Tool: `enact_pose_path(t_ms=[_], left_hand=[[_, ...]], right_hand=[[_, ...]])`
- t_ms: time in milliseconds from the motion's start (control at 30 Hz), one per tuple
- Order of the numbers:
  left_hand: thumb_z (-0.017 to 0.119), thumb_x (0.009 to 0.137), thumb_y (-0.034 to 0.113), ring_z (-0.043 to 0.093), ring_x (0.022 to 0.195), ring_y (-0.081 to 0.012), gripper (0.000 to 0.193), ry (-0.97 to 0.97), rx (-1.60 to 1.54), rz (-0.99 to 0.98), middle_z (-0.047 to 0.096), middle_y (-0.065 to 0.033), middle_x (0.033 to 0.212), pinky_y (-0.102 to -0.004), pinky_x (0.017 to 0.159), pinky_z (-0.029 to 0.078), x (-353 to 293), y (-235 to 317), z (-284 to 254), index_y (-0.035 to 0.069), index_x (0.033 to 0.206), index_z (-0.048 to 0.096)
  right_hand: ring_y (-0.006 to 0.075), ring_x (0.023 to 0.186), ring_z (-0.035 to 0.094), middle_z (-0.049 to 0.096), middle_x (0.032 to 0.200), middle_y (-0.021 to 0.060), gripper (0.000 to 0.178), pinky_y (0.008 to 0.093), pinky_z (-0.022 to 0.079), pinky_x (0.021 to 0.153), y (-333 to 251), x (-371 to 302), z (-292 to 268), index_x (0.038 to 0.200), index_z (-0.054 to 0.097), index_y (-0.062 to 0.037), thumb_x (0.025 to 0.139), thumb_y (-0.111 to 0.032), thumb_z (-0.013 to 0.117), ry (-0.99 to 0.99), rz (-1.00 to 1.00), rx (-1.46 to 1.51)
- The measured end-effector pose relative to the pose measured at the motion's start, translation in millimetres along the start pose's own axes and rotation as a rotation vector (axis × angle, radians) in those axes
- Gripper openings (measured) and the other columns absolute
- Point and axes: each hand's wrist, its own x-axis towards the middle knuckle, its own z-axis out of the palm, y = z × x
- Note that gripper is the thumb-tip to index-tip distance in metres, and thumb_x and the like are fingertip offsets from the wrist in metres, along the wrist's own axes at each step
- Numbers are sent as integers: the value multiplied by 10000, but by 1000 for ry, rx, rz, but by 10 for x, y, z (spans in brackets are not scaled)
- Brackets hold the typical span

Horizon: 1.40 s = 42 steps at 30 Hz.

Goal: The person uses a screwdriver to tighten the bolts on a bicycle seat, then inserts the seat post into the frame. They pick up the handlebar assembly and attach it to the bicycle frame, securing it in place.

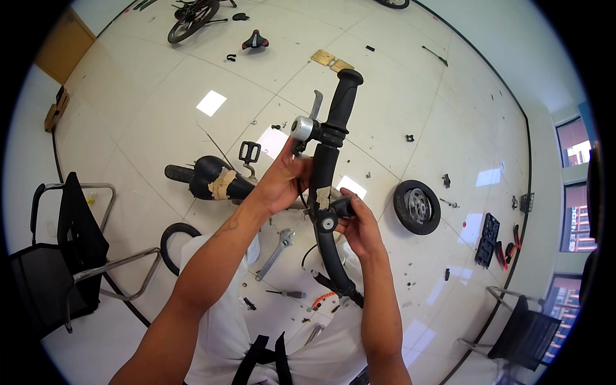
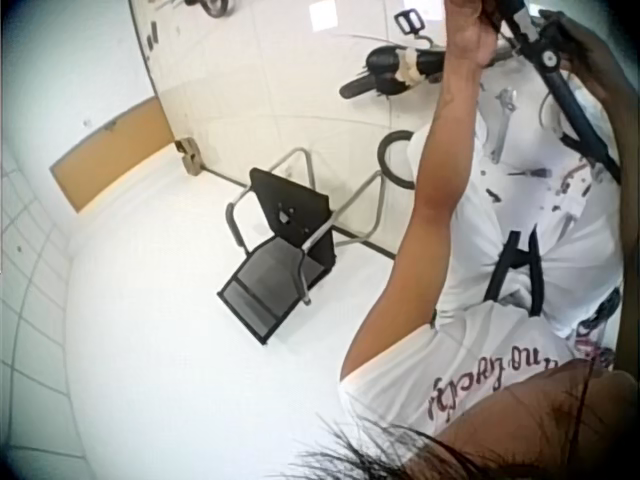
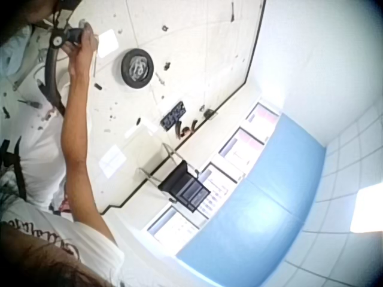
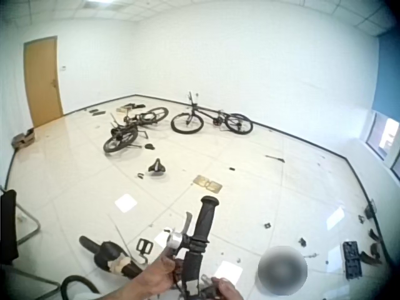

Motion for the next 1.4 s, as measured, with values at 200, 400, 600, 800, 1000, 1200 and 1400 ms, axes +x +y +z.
enact_pose_path(t_ms=[200,400,600,800,1000,1200,1400], left_hand=[[642,882,236,550,836,-98,402,57,-7,7,605,10,936,-287,737,470,-39,35,71,110,1225,477],[590,907,112,587,930,-147,643,35,250,-83,611,-54,974,-301,834,464,13,26,59,126,1439,228],[559,929,125,574,851,-100,250,47,519,-194,596,-13,907,-264,789,471,42,-93,100,28,1156,525],[475,963,79,534,683,-107,145,65,509,-169,555,-17,834,-258,657,474,19,-118,76,-10,1066,524],[479,962,89,534,687,-96,144,116,387,-128,588,-39,859,-251,606,474,-22,-199,96,0,1064,530],[464,976,146,539,771,-98,154,363,198,-249,575,-8,906,-259,661,472,-23,-345,70,68,1088,536],[482,921,50,605,923,-146,356,337,92,-336,598,-18,1071,-339,806,526,-32,-370,-139,100,1273,476]], right_hand=[[245,792,685,607,981,115,478,352,585,718,-2,-2,-23,1302,399,-24,966,-355,479,-5,-12,0],[249,814,679,610,1010,121,453,361,580,726,-16,-4,-28,1260,430,-22,967,-364,477,65,-104,58],[256,833,668,608,1030,132,385,360,575,719,-62,-73,-80,1200,458,-27,986,-347,442,135,-114,154],[209,785,657,581,1059,122,394,292,577,703,-30,-229,13,1275,418,-19,984,-280,464,194,-115,13],[203,900,645,567,1121,126,621,270,561,733,-138,-232,-128,1390,312,0,860,-54,630,34,-153,-132],[159,802,614,621,929,69,450,274,505,688,-183,-253,-57,1146,540,15,735,-8,721,327,-217,-809],[215,768,551,529,791,85,361,287,437,754,-106,-115,-50,961,545,-22,646,7,721,337,-834,-1164]])
